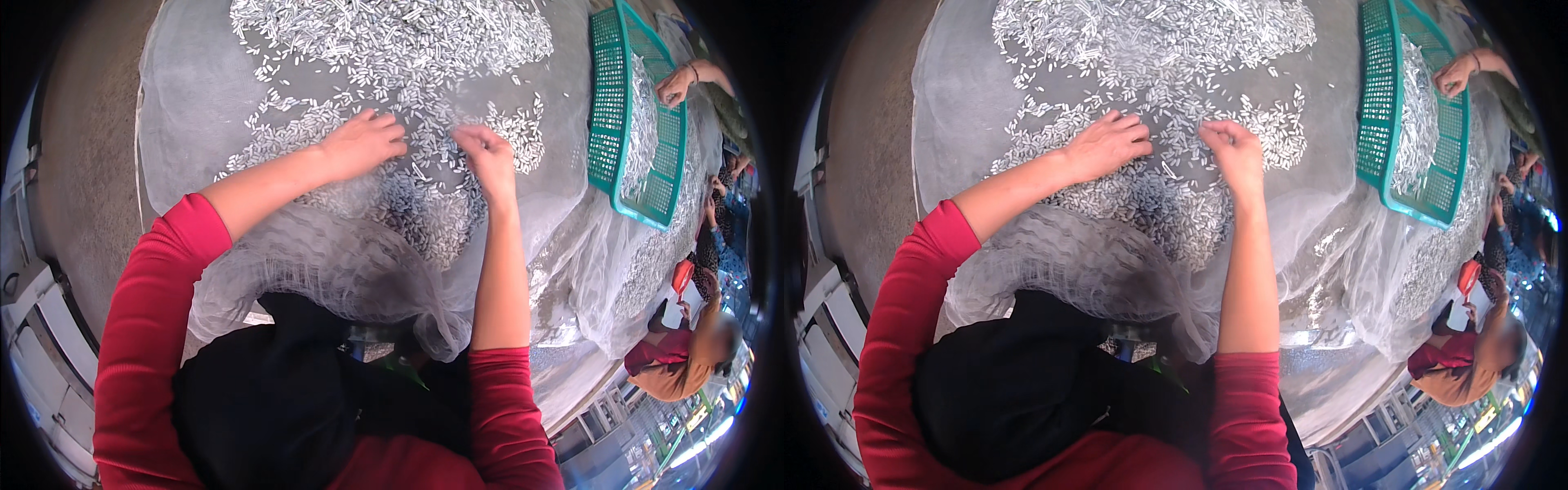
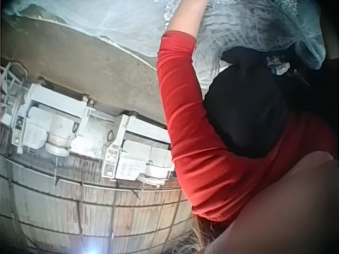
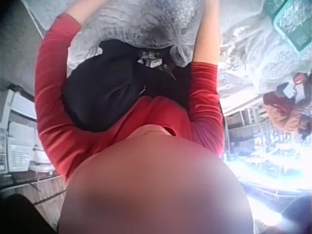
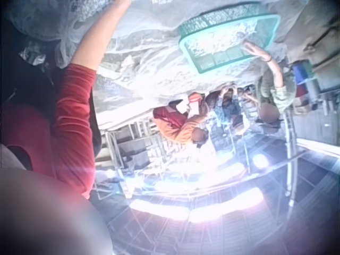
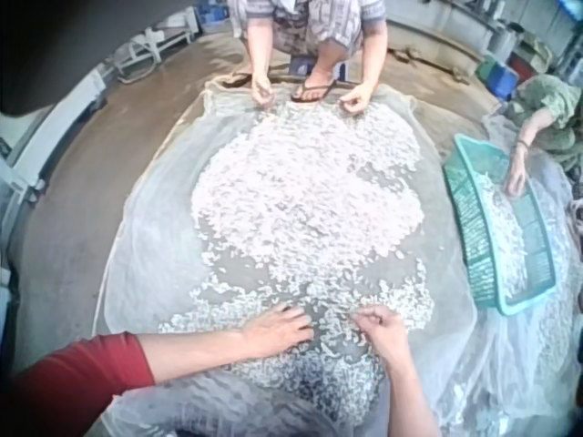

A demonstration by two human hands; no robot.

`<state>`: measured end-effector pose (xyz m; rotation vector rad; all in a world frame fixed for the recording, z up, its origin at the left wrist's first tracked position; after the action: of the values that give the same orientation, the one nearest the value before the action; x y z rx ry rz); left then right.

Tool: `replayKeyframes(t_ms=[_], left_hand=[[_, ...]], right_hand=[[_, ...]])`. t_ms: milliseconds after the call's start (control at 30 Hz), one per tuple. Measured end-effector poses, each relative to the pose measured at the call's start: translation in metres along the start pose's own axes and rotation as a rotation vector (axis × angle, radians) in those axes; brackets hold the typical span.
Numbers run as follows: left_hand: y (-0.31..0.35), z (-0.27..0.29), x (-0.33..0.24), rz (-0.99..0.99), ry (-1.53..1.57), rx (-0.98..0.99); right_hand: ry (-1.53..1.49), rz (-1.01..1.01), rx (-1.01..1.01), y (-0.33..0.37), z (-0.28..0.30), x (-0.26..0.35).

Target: The person repeatedly picks up small white cylindrical items from a large pile on a white sheet and places them into a green basket. The hands work continuously, moving items from the sheet to the basket.

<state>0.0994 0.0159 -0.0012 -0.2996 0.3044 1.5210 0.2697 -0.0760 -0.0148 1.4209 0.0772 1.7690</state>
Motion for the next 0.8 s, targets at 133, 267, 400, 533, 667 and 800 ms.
replayKeyframes(t_ms=[133,267,400,533,667,800], left_hand=[[-0.002,-0.005,0.002,0.013,-0.017,0.115],[0.0,-0.008,0.008,0.063,-0.006,0.191],[0.007,-0.002,0.015,0.061,0.022,0.127],[0.01,0.0,0.017,0.053,0.055,0.091],[0.006,0.0,0.016,0.081,0.059,0.149],[0.002,0.001,0.012,0.082,0.031,0.239]], right_hand=[[-0.224,-0.191,0.119,0.019,0.004,-0.032],[0.262,0.065,-0.139,0.023,0.018,-0.028],[-0.594,-0.232,0.291,0.032,0.006,-0.038],[-1.026,-0.096,0.486,0.054,0.003,-0.01],[-0.338,-0.124,0.342,0.039,-0.013,-0.015],[0.53,0.139,0.068,0.041,-0.038,-0.011]])
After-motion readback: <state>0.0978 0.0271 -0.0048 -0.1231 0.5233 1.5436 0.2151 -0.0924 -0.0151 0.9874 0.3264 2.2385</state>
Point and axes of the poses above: each hand's wrist, its own y-axis away from the middle knuckle, its own z-axis out of the back of the hand, x = y × z, the point moved 7 cm from there along -y, towards the middle knuckle, and after that the axes turned 4 degrees about -z, right-handed, at the moved point
